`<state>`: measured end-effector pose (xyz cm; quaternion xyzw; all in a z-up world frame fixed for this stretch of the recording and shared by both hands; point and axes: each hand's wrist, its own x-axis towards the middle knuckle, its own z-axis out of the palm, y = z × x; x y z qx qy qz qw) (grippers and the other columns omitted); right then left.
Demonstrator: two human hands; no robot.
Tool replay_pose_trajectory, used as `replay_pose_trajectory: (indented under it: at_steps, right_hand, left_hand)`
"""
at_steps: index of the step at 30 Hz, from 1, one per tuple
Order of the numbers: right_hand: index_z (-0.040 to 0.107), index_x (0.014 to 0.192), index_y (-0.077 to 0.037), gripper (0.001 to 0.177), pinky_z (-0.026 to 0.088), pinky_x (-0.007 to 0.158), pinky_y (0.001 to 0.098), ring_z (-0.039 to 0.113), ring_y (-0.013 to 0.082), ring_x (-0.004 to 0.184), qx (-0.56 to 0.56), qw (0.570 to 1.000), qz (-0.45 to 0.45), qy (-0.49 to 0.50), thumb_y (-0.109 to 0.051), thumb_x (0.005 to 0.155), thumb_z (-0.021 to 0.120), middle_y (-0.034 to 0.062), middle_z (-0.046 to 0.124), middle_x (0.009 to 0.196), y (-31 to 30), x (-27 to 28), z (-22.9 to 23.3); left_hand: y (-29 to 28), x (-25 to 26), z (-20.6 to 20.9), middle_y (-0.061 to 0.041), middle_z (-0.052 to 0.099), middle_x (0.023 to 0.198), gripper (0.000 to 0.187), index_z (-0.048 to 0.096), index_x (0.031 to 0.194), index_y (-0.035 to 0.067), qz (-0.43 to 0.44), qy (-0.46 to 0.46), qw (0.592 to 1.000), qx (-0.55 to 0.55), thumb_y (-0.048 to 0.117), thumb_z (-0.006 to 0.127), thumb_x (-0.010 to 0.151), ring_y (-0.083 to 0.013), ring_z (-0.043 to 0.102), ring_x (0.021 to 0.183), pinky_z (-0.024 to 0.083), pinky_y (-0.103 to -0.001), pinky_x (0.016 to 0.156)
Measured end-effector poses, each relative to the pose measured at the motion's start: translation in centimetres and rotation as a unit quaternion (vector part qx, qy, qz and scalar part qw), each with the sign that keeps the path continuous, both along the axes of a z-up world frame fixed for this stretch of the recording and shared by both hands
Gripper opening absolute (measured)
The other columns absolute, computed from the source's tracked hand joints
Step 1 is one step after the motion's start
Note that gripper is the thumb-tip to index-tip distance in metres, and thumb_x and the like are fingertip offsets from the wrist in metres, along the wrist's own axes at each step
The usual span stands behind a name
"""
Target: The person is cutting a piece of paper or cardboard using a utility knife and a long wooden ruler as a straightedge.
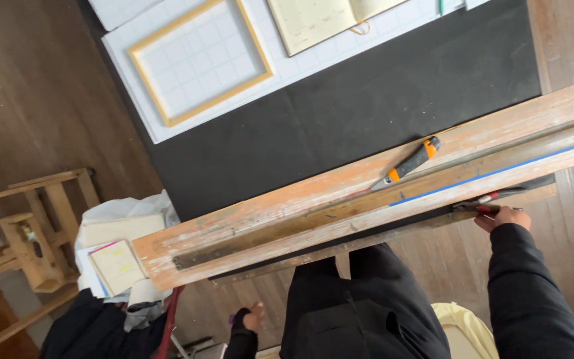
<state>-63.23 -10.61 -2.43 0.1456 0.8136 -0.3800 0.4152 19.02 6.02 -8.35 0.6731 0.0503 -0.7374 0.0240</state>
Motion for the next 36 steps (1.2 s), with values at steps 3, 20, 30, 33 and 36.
replay_pose_trajectory:
  at_steps: [3,20,30,33,36]
  right_hand:
    - [0.047,0.127,0.007,0.036,0.056,0.087,0.0668,0.067,0.0518,0.104,-0.021,0.998,-0.066,-0.008,-0.006,0.097,0.033,0.0309,0.061,0.125,3.7,0.7,-1.8]
    - [0.051,0.148,0.0,0.066,0.056,0.062,0.0328,0.069,0.0207,0.069,0.127,0.791,0.414,-0.432,-0.045,0.099,0.045,0.0074,0.077,0.099,7.5,2.7,-8.0]
    - [0.067,0.109,-0.011,0.042,0.059,0.077,0.0422,0.077,0.0314,0.083,-0.013,0.223,0.975,-0.015,-0.029,0.074,0.081,0.0134,0.081,0.091,-17.4,43.7,16.2]
    - [0.068,0.103,-0.01,0.036,0.059,0.078,0.0455,0.076,0.0359,0.088,-0.053,0.135,0.989,-0.026,-0.028,0.074,0.08,0.0173,0.079,0.09,-15.7,53.7,17.0]
    - [0.057,0.113,-0.01,0.046,0.058,0.077,0.0508,0.074,0.0406,0.088,-0.051,0.063,0.996,-0.033,-0.031,0.077,0.077,0.019,0.077,0.09,-12.5,63.6,18.8]
  left_hand:
    - [-0.7,-1.0,0.7,-0.009,0.068,0.076,0.034,0.071,0.107,-0.003,-0.119,-0.172,0.966,-0.155,0.027,0.075,0.09,-0.0201,0.063,0.063,0.05,-0.036,0.055]
    - [-17.7,-18.3,22.9,-0.02,0.074,0.11,0.048,0.073,0.117,0.004,-0.205,-0.262,0.849,-0.411,0.04,0.072,0.086,-0.0342,0.071,0.106,0.056,-0.042,0.09]
    - [-21.1,-24.3,21.1,-0.011,0.07,0.126,0.053,0.057,0.142,0.012,-0.346,-0.376,0.634,-0.581,0.038,0.063,0.096,-0.0296,0.064,0.121,0.045,-0.046,0.107]
    - [-18.4,-16.1,20.3,-0.013,0.071,0.109,0.057,0.058,0.14,0.009,-0.323,-0.309,0.756,-0.478,0.042,0.062,0.094,-0.0324,0.066,0.106,0.049,-0.05,0.099]
    - [-13.2,-6.0,21.9,-0.011,0.068,0.101,0.05,0.059,0.134,0.009,-0.21,-0.327,0.81,-0.439,0.035,0.063,0.091,-0.0286,0.063,0.097,0.048,-0.047,0.09]
